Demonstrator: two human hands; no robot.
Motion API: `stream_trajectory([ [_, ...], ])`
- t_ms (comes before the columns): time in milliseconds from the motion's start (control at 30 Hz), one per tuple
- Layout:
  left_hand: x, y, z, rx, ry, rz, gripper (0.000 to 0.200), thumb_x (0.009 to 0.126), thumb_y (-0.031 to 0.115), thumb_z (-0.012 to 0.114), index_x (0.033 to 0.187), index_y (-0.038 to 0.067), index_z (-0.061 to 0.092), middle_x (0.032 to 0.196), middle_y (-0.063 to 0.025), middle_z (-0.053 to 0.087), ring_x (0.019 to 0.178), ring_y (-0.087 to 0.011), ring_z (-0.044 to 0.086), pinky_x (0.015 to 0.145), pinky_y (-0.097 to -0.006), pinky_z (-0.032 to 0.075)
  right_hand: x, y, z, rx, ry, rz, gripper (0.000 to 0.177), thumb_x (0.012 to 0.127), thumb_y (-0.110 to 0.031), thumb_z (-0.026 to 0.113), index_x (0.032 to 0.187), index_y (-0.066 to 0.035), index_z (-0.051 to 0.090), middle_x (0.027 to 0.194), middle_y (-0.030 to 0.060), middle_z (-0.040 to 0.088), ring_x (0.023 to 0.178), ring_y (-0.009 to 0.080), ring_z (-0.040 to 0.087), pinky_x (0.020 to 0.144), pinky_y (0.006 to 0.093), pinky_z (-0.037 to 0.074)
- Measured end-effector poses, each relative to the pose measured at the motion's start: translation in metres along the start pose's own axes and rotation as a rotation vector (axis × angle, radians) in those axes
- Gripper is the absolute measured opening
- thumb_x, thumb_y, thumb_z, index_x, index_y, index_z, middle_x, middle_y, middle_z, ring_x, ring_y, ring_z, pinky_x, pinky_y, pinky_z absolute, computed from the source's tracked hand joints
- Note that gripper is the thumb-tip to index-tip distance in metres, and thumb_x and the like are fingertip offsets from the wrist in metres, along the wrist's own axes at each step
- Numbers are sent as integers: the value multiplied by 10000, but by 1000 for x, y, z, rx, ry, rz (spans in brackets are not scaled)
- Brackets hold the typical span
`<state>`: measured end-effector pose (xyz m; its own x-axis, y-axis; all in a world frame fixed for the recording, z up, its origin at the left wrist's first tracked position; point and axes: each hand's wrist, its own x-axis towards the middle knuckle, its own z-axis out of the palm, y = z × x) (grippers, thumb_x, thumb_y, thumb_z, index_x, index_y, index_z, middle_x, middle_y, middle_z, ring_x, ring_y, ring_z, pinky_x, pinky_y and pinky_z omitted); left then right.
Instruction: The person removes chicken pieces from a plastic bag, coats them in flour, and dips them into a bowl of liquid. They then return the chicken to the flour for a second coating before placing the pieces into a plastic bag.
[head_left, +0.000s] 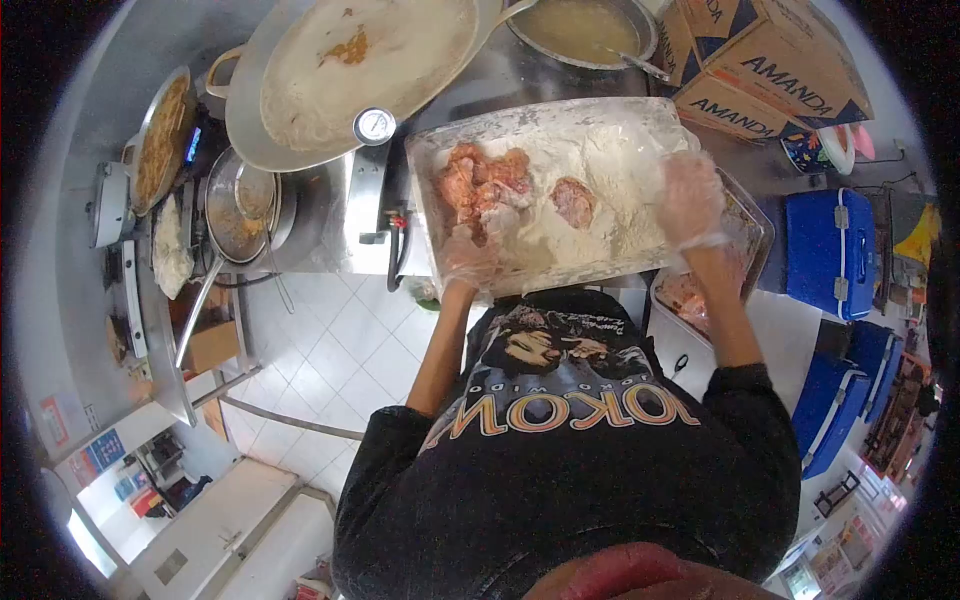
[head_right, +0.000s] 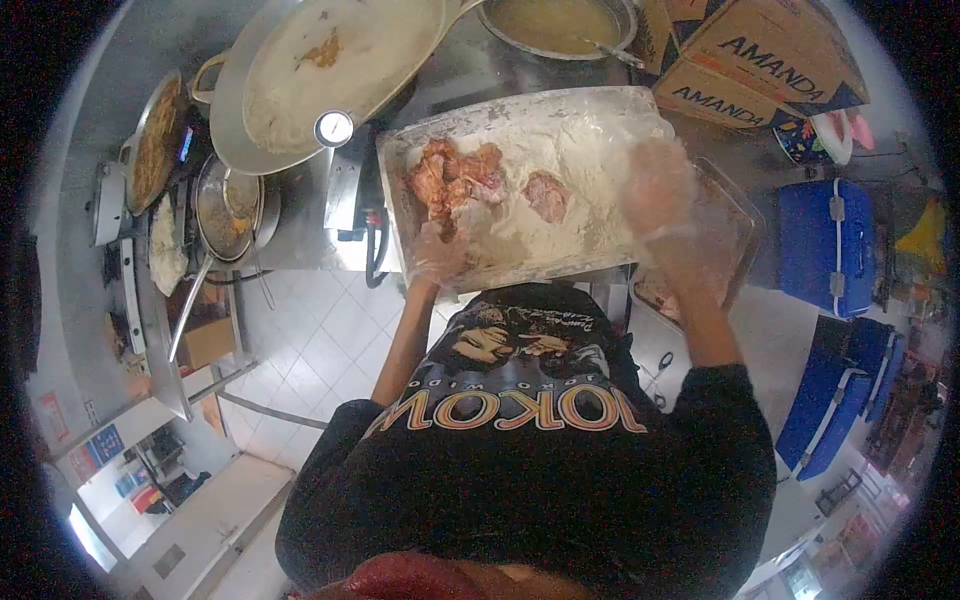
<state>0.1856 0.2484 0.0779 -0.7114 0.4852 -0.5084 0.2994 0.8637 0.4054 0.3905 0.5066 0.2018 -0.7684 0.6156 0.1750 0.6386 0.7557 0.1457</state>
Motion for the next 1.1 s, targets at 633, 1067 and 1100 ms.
stream_trajectory([
  [633,84,9,38,-1765,-305,-215,585,890,553,473,1245,90,513,1193,-81,557,1047,-238,543,869,-420,456,103,-184,164,1195,-956,73,748,832,-652,449,1261,-40,495,1165,203,600,1086,330,556,844,417,462],
  [1067,104,50,18,206,-31,505,621,909,577,370,1178,62,589,1224,-202,565,1028,-379,595,905,-436,433,118,-53,153,487,-703,23,477,904,-372,399,1265,-78,502,1264,224,523,1171,368,499,998,419,380],
  [1100,107,39,7,81,18,238,526,907,499,411,1206,92,555,1149,-202,590,1045,-373,583,892,-439,447,113,-52,174,490,-673,63,476,908,-366,383,1280,-90,494,1285,222,509,1193,364,483,1018,414,363],
])
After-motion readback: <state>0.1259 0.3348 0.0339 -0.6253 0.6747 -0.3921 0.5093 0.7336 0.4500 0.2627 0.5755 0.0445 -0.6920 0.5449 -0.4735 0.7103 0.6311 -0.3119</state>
